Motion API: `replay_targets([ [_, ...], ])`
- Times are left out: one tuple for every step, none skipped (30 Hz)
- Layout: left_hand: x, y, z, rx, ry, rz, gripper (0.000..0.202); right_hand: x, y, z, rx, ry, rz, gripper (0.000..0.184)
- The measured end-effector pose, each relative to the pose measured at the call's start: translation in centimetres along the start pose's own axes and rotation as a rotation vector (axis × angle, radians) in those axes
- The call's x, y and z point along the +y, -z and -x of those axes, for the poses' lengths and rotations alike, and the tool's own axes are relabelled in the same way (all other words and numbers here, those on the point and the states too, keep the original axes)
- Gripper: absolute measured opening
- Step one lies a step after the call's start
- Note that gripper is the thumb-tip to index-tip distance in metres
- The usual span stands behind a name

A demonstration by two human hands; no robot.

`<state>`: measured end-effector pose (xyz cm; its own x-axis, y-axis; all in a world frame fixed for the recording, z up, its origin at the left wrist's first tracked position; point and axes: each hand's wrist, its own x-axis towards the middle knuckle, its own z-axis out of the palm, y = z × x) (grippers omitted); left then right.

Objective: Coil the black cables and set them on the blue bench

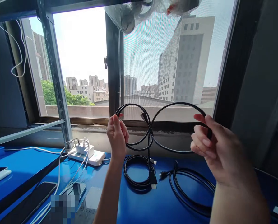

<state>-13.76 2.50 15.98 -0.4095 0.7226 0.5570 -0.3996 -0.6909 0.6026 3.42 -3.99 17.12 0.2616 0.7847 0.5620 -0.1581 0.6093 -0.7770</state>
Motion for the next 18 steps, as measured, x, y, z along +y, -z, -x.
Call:
replay_targets([
  [0.1,0.0,0.0,0.006,0.005,0.001,0.036,-0.1,0.1,0.0,0.018,0.011,-0.014,0.024],
  [0.2,0.0,0.0,0.012,0.008,0.004,0.034,-0.3,0.1,0.1,0.026,0.022,-0.025,0.021],
  [0.2,0.1,0.0,0.019,0.006,0.007,0.033,-0.5,0.2,0.2,0.025,0.031,-0.032,0.019],
  [0.2,0.1,0.0,0.025,0.001,0.011,0.031,-0.7,0.2,0.2,0.018,0.036,-0.035,0.018],
  [0.2,0.2,-0.1,0.027,-0.007,0.013,0.03,-0.8,0.2,0.3,0.007,0.04,-0.033,0.018],
  [0.3,0.4,-0.1,0.023,-0.012,0.011,0.028,-0.9,0.1,0.4,-0.003,0.041,-0.025,0.019],
  [0.3,0.6,-0.3,0.012,-0.008,0.003,0.028,-1.0,0.1,0.5,-0.011,0.039,-0.009,0.021],
  [0.4,0.9,-0.4,-0.003,0.008,-0.012,0.029,-1.0,0.2,0.5,-0.013,0.036,0.012,0.024],
  [0.5,1.3,-0.7,-0.021,0.036,-0.03,0.029,-0.9,0.2,0.5,-0.01,0.029,0.038,0.027],
  [0.7,1.7,-0.9,-0.041,0.071,-0.049,0.029,-0.7,0.2,0.4,-0.006,0.018,0.068,0.031],
  [0.9,2.0,-1.1,-0.066,0.116,-0.067,0.029,-0.5,0.2,0.3,-0.006,0.001,0.101,0.035],
  [1.1,2.2,-1.2,-0.099,0.164,-0.081,0.029,-0.1,0.1,0.2,-0.008,-0.015,0.136,0.039],
  [1.4,2.4,-1.3,-0.136,0.208,-0.088,0.028,0.2,0.0,0.0,-0.006,-0.022,0.169,0.045],
  [1.7,2.4,-1.2,-0.176,0.244,-0.086,0.027,0.6,-0.2,-0.2,0.002,-0.019,0.2,0.051],
  [2.0,2.3,-1.0,-0.22,0.278,-0.078,0.027,0.9,-0.5,-0.3,0.015,-0.004,0.226,0.058],
  [2.2,2.0,-0.7,-0.262,0.309,-0.066,0.026,1.3,-0.8,-0.4,0.024,0.023,0.248,0.063],
  [2.3,1.5,-0.3,-0.305,0.338,-0.05,0.026,1.6,-1.3,-0.3,0.017,0.052,0.272,0.064],
  [2.3,1.0,0.2,-0.346,0.363,-0.032,0.025,1.8,-1.9,-0.2,-0.017,0.075,0.3,0.062],
])
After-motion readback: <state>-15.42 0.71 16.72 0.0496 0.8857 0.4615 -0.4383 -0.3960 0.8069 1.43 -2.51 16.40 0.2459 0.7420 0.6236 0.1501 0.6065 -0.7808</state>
